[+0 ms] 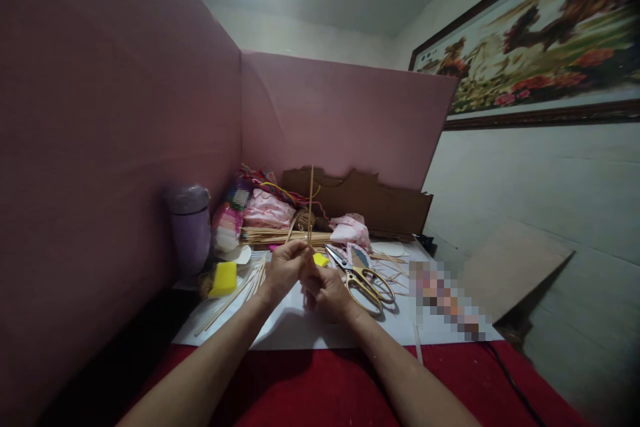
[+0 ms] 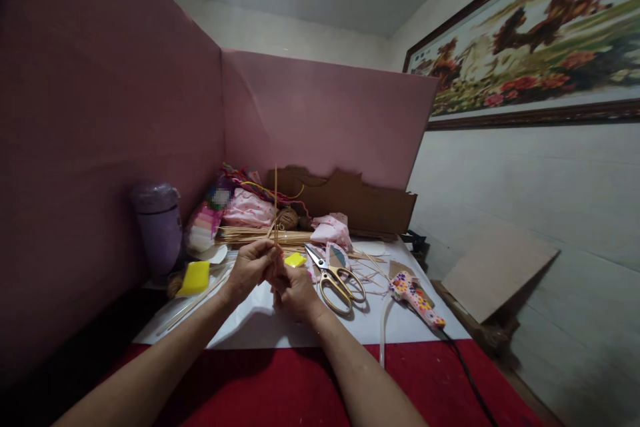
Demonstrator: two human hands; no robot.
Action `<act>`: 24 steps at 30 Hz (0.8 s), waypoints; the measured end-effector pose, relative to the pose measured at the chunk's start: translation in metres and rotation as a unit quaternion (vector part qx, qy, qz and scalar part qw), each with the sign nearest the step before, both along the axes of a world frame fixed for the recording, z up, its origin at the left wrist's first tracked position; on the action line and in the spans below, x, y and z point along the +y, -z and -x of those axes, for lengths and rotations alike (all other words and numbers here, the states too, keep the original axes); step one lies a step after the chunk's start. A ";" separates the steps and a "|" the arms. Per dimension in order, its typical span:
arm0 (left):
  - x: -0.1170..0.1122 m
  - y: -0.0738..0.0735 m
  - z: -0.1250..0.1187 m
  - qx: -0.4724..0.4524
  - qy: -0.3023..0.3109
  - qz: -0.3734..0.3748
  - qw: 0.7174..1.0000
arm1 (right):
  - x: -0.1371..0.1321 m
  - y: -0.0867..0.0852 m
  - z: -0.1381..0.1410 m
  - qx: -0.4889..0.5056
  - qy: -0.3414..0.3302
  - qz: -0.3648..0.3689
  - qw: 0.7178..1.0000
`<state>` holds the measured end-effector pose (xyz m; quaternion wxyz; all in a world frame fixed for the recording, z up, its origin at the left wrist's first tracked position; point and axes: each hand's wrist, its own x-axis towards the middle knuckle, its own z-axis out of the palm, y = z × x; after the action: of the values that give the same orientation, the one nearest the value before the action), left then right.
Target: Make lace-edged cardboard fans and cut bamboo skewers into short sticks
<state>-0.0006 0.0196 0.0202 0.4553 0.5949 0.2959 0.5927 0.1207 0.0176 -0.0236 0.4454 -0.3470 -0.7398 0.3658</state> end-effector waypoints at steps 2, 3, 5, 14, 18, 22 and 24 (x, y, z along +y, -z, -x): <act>-0.001 0.000 0.000 -0.004 0.003 0.000 1.000 | 0.001 0.001 0.000 -0.005 -0.002 -0.003 1.000; -0.002 0.000 0.000 -0.004 0.002 -0.001 1.000 | 0.001 0.001 -0.001 -0.009 0.001 -0.007 1.000; -0.001 0.001 -0.001 -0.005 -0.003 -0.002 1.000 | 0.001 0.001 -0.001 -0.011 0.004 -0.016 1.000; 0.007 0.012 -0.002 -0.007 -0.025 -0.023 0.999 | -0.003 -0.003 0.000 -0.002 0.000 -0.024 1.000; 0.007 0.012 -0.001 0.007 -0.033 -0.032 0.999 | -0.003 -0.005 0.000 -0.002 0.000 -0.019 1.000; 0.007 0.012 0.000 0.019 -0.031 -0.033 0.999 | -0.005 -0.007 0.000 -0.005 0.001 -0.011 1.000; 0.007 0.012 0.000 0.015 -0.030 -0.030 0.999 | -0.005 -0.007 0.000 -0.006 0.008 -0.024 1.000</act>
<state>-0.0003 0.0265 0.0081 0.4152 0.6076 0.3025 0.6057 0.1211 0.0124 -0.0164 0.4521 -0.3448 -0.7482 0.3421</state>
